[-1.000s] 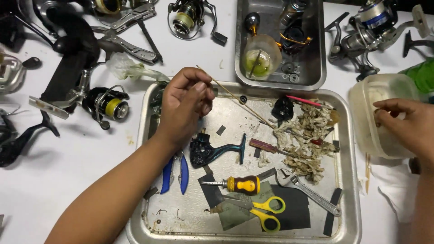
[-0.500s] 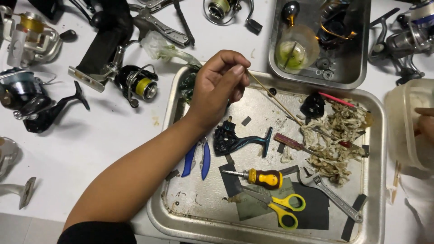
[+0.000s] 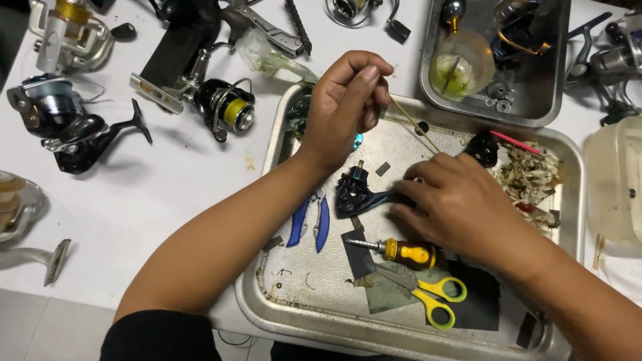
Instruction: Disassembling, cleaning, and reassembling various fishing reels on a workspace tray using tools.
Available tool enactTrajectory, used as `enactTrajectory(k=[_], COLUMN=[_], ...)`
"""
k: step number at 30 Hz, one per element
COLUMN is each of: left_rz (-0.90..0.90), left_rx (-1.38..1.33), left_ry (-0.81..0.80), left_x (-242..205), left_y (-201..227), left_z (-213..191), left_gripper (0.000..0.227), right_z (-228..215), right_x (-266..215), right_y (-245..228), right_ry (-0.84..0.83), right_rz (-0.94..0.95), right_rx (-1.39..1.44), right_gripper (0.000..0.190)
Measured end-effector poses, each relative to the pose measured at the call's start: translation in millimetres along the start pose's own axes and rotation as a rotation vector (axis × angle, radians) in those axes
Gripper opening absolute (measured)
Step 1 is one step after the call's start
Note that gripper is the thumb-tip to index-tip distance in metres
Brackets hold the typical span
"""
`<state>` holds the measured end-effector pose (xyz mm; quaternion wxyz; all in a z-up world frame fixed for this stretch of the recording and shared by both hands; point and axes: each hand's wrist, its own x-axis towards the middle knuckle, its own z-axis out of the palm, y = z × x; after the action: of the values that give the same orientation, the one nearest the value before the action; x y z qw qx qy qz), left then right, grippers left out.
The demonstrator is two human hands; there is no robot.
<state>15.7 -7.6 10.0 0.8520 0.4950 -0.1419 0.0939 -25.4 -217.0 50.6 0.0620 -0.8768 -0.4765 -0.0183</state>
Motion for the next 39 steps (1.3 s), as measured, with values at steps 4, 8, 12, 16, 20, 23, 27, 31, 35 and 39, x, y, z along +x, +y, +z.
enactTrajectory(k=[4, 8, 12, 16, 20, 23, 27, 31, 35, 39], left_rz=[0.007, 0.021, 0.036, 0.043, -0.18, -0.346, -0.373, -0.341, -0.312, -0.323], left_rx=[-0.008, 0.014, 0.064, 0.255, 0.559, 0.697, 0.77, 0.767, 0.695, 0.661], left_ry=[0.0, -0.008, -0.016, -0.04, -0.294, -0.481, -0.545, -0.517, -0.599, -0.636], left_x=[1, 1, 1, -4, -9, -13, -19, -20, -19, -21], left_y=[-4, -5, -4, 6, 18, 26, 19, 14, 17, 19], left_z=[0, 1, 1, 8, 22, 32, 35, 30, 29, 29], left_gripper=[0.015, 0.017, 0.017, 0.015, 0.049, 0.064, 0.047, 0.049, 0.036, 0.025], right_z=[21, 24, 12, -16, -28, -28, -28, -35, -44, -48], right_x=[7, 6, -10, -34, -54, -57, -49, -47, -41, -33], right_y=[5, 7, 12, 15, 15, 6, -4, -2, 6, 5], right_ry=[-0.043, 0.008, 0.115, 0.19, 0.306, 0.342, 0.392, 0.395, 0.468, 0.42], right_rz=[-0.014, -0.071, -0.085, -0.029, 0.07, 0.106, 0.099, 0.105, 0.117, 0.028], right_rx=[-0.034, -0.013, -0.032, -0.192, -0.347, -0.341, -0.214, -0.002, 0.058, 0.13], right_gripper=[0.026, 0.013, 0.019, 0.011, 0.011, 0.01, 0.016, 0.031, 0.021, 0.013])
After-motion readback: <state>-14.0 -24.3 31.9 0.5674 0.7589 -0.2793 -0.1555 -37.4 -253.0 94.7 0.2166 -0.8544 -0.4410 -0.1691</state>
